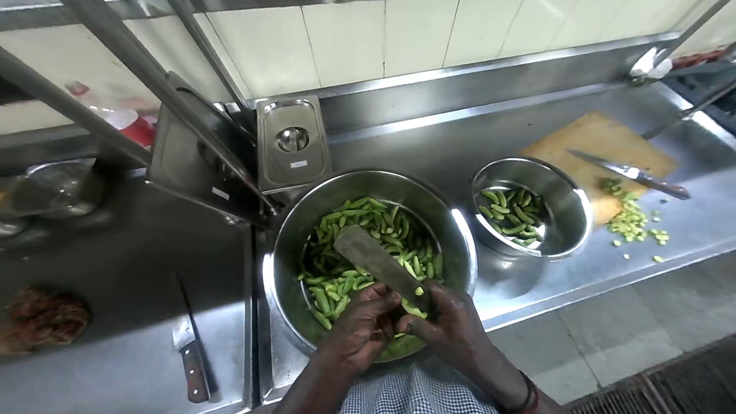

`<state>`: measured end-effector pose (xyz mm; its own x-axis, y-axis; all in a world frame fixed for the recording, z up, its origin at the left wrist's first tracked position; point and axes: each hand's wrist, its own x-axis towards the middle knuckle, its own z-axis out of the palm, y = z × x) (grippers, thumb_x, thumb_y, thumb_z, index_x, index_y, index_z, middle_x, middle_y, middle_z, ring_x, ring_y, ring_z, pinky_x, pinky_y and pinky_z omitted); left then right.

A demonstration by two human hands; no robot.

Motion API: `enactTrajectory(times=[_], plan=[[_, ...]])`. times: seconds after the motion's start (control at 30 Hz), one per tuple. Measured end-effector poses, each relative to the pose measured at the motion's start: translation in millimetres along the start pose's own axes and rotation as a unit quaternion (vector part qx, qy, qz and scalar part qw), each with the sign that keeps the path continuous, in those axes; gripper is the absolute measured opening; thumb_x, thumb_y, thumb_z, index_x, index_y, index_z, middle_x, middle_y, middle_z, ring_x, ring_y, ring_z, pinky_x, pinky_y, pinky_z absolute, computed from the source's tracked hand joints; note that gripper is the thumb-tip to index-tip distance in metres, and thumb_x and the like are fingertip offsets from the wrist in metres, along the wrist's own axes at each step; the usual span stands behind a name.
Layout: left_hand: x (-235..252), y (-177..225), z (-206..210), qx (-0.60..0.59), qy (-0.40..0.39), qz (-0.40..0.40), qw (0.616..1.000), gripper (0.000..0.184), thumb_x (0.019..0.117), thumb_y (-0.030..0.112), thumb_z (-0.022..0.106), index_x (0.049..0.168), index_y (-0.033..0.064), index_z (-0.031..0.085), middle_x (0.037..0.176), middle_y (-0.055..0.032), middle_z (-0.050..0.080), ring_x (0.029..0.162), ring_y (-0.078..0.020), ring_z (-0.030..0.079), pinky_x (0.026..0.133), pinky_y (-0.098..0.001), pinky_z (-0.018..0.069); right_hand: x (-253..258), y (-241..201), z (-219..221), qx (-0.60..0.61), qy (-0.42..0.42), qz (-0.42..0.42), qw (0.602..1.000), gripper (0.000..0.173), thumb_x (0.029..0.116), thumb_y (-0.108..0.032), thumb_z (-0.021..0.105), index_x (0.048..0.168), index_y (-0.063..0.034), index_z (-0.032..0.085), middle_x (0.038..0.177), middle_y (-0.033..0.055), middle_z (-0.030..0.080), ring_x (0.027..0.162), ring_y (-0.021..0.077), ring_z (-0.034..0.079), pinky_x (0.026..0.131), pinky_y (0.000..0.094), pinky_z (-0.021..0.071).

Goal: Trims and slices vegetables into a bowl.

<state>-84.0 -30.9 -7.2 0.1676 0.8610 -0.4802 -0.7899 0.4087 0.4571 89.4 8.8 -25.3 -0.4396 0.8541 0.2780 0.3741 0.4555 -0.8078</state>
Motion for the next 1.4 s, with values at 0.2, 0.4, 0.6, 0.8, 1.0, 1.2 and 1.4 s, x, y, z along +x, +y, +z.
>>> enactTrajectory(times=[0.2,0.4,0.6,0.8,1.0,1.2,1.4], plan=[[10,8,-7,0.027,0.075,0.055,0.995,0.021,0.1044,0.003,0.045,0.117,0.0018,0.061,0.102,-0.0157,0.068,0.087,-0.0233,0.069,0.082,-0.0385,0.0596,-1,4,0,0.013,-0.006,0.007,1.000,0.048,0.0901,-0.062,0.066,0.083,-0.0151,0.067,0.064,-0.0075,0.056,0.055,0.0014,0.053,0.050,0.0228,0.0480],[27,60,-37,0.220,0.161,0.209,0.939,0.019,0.1040,0.008,0.048,0.118,0.0092,0.062,0.101,-0.0049,0.065,0.082,-0.0162,0.065,0.078,-0.0357,0.0584,0,11,-7,-0.040,0.018,0.018,0.999,0.054,0.1061,-0.059,0.036,0.086,-0.0163,0.062,0.069,-0.0050,0.053,0.057,0.0066,0.053,0.051,0.0275,0.0475],[64,87,-56,0.792,0.191,0.051,0.577,0.027,0.1005,0.022,0.064,0.119,0.0023,0.069,0.115,-0.0264,0.068,0.109,-0.0460,0.065,0.092,-0.0671,0.0501,2,8,-7,-0.068,0.019,0.053,0.996,0.044,0.0955,-0.059,0.058,0.098,-0.0156,0.068,0.086,-0.0046,0.064,0.074,0.0075,0.063,0.064,0.0304,0.0568],[103,74,-72,0.895,0.155,-0.098,0.406,0.028,0.0971,0.023,0.064,0.118,0.0052,0.069,0.117,-0.0207,0.069,0.110,-0.0414,0.066,0.091,-0.0628,0.0524,0,9,-8,-0.073,0.025,0.062,0.995,0.045,0.0959,-0.059,0.057,0.097,-0.0160,0.069,0.085,-0.0050,0.064,0.071,0.0067,0.062,0.062,0.0295,0.0554],[65,88,-70,0.806,0.139,-0.002,0.576,0.026,0.0993,0.015,0.063,0.124,0.0084,0.070,0.120,-0.0216,0.068,0.111,-0.0409,0.065,0.094,-0.0642,0.0508,-2,12,-11,-0.055,0.021,0.086,0.994,0.045,0.0960,-0.060,0.056,0.098,-0.0168,0.068,0.082,-0.0059,0.063,0.070,0.0072,0.061,0.061,0.0302,0.0545],[16,67,-50,0.628,0.024,0.117,0.769,0.021,0.0964,0.005,0.066,0.116,0.0111,0.073,0.114,-0.0026,0.070,0.095,-0.0146,0.067,0.082,-0.0370,0.0576,5,10,-13,-0.028,-0.014,0.114,0.993,0.046,0.0901,-0.059,0.065,0.098,-0.0139,0.068,0.080,-0.0032,0.064,0.071,0.0097,0.062,0.065,0.0346,0.0557],[5,42,-22,0.603,-0.060,0.163,0.778,0.019,0.0919,0.004,0.067,0.104,0.0144,0.077,0.104,0.0028,0.070,0.089,-0.0078,0.065,0.075,-0.0254,0.0560,5,0,-10,-0.018,-0.067,0.101,0.993,0.052,0.0815,-0.066,0.073,0.093,-0.0164,0.065,0.074,-0.0058,0.059,0.066,0.0071,0.058,0.061,0.0312,0.0530]])
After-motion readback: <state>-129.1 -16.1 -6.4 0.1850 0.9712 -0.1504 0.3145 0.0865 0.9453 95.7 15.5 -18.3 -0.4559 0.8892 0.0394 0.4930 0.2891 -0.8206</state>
